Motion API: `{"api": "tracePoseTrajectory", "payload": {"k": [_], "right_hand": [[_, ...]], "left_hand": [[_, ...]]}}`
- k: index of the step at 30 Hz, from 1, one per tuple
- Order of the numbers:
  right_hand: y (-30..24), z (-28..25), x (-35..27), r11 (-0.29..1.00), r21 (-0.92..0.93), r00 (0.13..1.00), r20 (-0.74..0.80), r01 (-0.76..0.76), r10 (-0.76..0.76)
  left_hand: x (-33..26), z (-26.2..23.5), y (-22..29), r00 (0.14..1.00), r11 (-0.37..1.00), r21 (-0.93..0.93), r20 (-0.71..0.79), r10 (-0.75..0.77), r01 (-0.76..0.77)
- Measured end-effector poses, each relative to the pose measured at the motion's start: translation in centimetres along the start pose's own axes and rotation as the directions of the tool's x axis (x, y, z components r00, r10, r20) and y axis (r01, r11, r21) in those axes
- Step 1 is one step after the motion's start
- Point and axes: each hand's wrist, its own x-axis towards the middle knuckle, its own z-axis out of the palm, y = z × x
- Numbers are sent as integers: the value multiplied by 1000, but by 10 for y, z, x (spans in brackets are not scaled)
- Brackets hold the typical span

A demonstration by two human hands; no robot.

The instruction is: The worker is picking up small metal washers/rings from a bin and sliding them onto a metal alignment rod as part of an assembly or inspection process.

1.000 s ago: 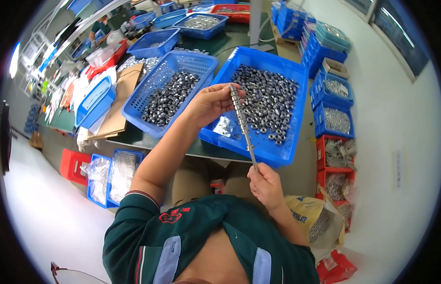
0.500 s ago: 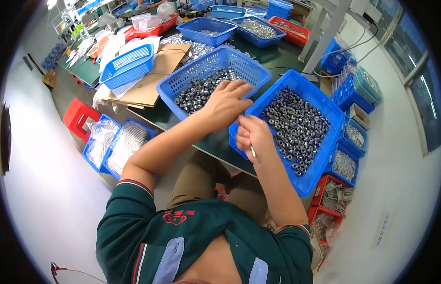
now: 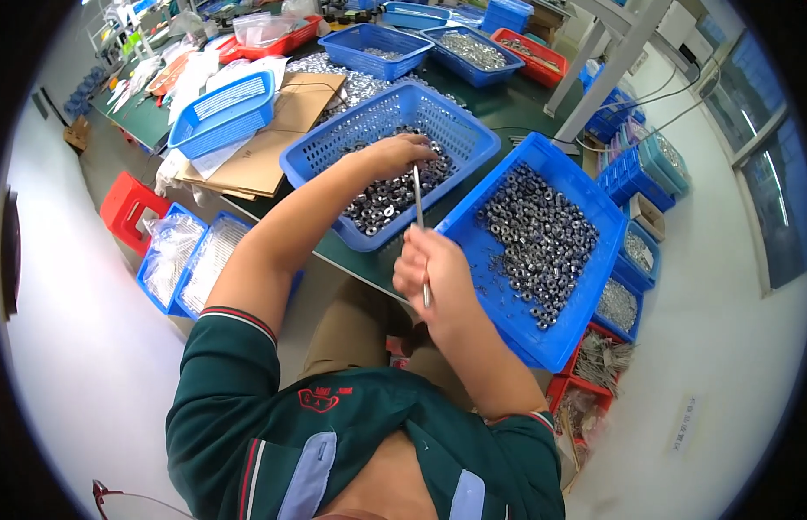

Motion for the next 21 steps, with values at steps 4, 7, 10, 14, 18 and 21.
{"api": "tracePoseTrajectory", "payload": {"k": [4,7,10,14,18,21], "right_hand": [[4,-12,-70,988,-95,990,-52,126,-131],[9,-50,-101,914,-215,924,-92,344,-370],[15,-87,-127,779,-427,806,-169,459,-567],[19,-126,-153,757,-495,741,-289,427,-607],[19,-142,-164,726,-518,662,-350,453,-663],[19,-149,-170,726,-494,645,-364,478,-672]], "left_hand": [[13,-5,7,993,982,145,7,-120,118],[14,-8,11,967,959,145,46,-250,242],[17,-8,20,982,976,131,-94,-165,176],[39,-12,102,973,995,35,-211,95,-90],[49,10,181,917,899,-181,-68,393,-399],[59,40,209,906,917,-170,167,389,-362]]}}
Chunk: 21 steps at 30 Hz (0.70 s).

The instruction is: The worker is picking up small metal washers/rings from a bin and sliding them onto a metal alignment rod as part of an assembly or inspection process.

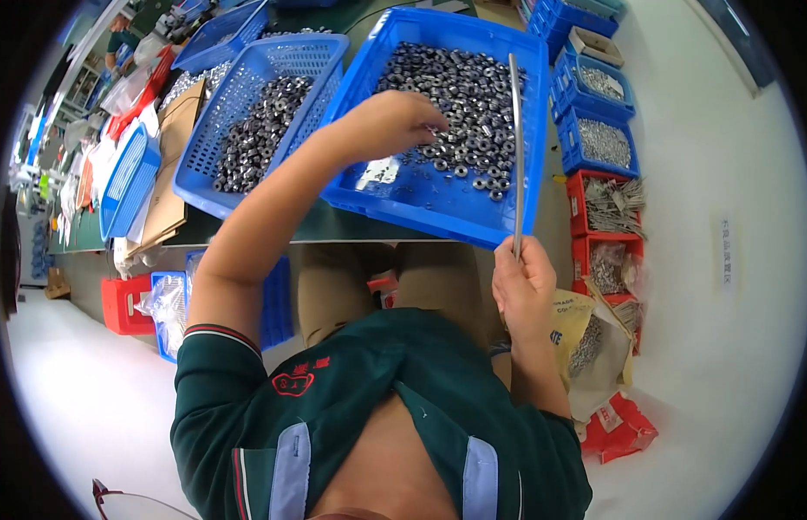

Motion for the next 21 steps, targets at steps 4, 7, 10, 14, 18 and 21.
{"api": "tracePoseTrajectory", "payload": {"k": [4,7,10,14,18,21], "right_hand": [[5,-9,-7,1000,-19,1000,-18,-12,11],[11,-19,-11,999,-22,999,2,-47,47],[14,-22,-9,997,-5,997,26,-73,73],[18,-24,-6,998,-53,999,20,-40,41],[19,-25,-4,995,-90,999,7,-34,35],[21,-27,-3,997,-55,998,23,-57,58]], "left_hand": [[18,35,-10,981,978,159,121,-154,134],[26,42,-20,967,959,240,167,-192,149],[26,50,-39,966,961,220,155,-205,169],[24,57,-39,970,960,225,139,-200,166],[25,57,-40,964,956,254,180,-198,149],[22,57,-46,967,955,259,164,-193,146]]}}
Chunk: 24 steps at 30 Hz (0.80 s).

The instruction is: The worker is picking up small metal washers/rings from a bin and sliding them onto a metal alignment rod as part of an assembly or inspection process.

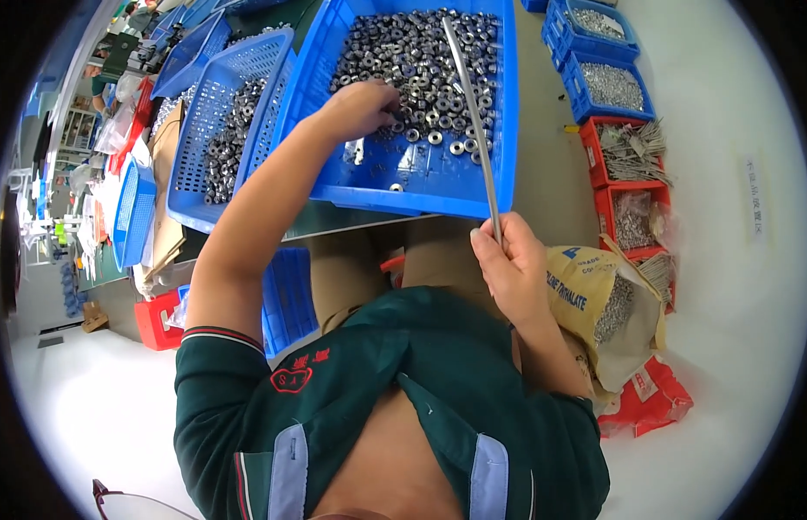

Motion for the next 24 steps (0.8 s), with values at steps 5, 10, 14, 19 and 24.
{"api": "tracePoseTrajectory", "payload": {"k": [5,10,14,19,24], "right_hand": [[0,0,4,993,97,998,13,-62,61],[-5,-1,6,1000,-12,999,34,-22,22],[-5,-1,7,995,-97,1000,-9,-15,15],[-16,2,9,974,-217,998,-14,-61,59],[-22,8,10,957,-279,997,-38,-79,71]], "left_hand": [[1,2,-13,986,993,-114,-154,-62,45],[2,-9,-16,958,994,98,-284,-24,54],[0,-27,-10,958,943,332,-274,81,15],[-14,-32,-5,923,970,191,-380,-67,149],[-1,-21,-20,849,986,165,-525,67,24]]}}
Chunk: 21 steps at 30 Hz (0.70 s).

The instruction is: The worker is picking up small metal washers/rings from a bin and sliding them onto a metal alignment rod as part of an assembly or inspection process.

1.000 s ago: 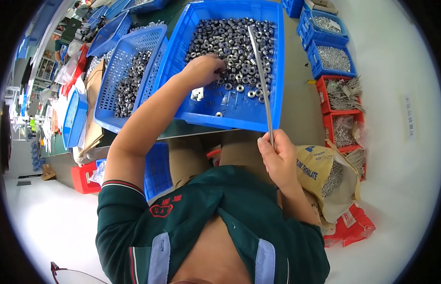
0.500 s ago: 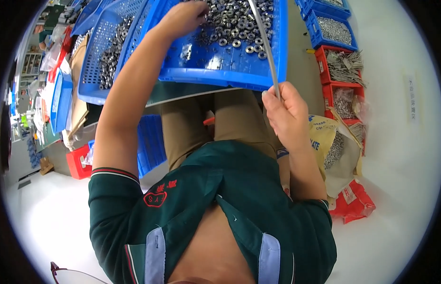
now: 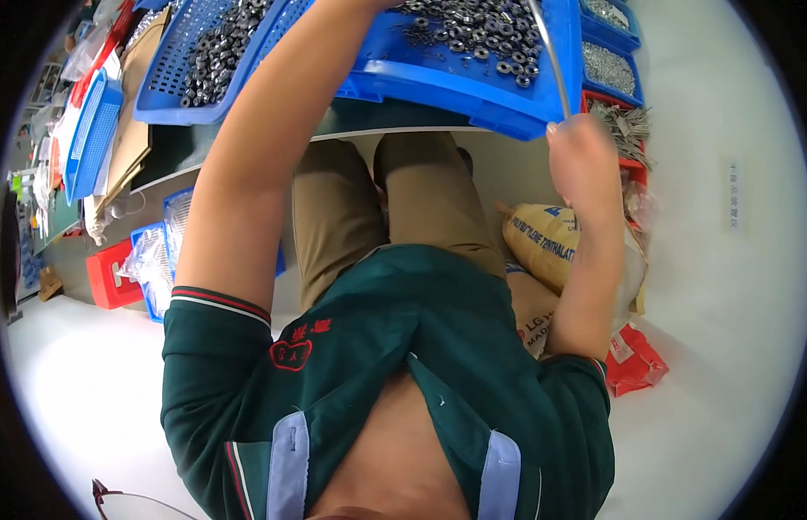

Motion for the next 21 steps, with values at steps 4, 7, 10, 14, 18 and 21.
{"api": "tracePoseTrajectory", "payload": {"k": [4,7,10,14,18,21], "right_hand": [[1,4,1,996,-86,998,-59,4,-10],[-4,14,-3,991,-134,989,-146,10,-30],[-2,9,-4,984,-175,990,-140,3,-28],[-5,11,-5,983,-180,992,-129,-23,0],[-5,12,-7,969,-247,987,-159,-14,-26],[-3,20,-2,967,-255,987,-162,-19,-23]], "left_hand": [[4,2,5,999,999,-46,48,23,-21],[3,-3,8,1000,996,-88,17,4,-2],[3,-7,14,999,991,-125,34,-32,36],[3,-4,15,996,974,-213,45,-74,82],[-2,-7,18,1000,977,-214,12,-2,5],[2,-19,28,999,966,-256,6,-40,40]]}}
